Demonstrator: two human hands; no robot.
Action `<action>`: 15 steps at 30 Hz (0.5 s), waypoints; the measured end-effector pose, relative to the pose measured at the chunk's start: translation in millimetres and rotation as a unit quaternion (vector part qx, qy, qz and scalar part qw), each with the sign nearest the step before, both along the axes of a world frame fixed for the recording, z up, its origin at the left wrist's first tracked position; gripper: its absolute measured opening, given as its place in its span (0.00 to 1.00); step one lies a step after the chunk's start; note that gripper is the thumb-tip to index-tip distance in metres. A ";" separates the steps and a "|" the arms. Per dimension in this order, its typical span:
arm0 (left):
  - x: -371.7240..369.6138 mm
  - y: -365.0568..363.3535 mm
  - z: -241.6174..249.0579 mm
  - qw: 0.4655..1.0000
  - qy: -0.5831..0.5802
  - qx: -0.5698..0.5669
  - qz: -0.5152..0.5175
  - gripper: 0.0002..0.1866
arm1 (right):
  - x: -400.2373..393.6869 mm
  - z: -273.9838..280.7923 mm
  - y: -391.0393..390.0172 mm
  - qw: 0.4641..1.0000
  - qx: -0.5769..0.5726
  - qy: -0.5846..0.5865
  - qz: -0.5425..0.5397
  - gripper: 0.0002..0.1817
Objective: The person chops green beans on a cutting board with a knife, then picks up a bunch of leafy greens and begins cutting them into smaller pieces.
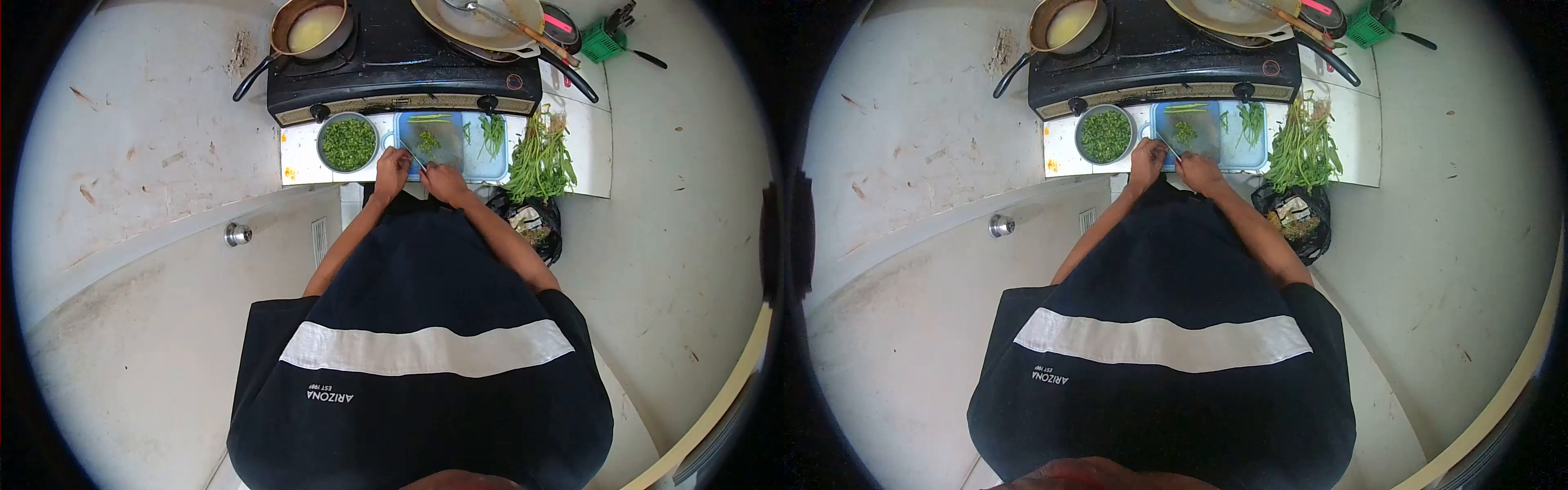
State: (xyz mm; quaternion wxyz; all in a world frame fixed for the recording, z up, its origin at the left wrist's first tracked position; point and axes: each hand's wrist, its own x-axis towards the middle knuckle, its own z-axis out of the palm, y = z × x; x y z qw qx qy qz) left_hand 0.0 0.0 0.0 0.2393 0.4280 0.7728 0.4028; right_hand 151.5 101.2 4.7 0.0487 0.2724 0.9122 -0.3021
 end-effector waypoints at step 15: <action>1.9 -0.1 -6.5 0.997 -0.013 0.058 0.040 0.03 | 3.1 -7.7 -3.4 1.000 -0.002 -0.014 -0.007 0.22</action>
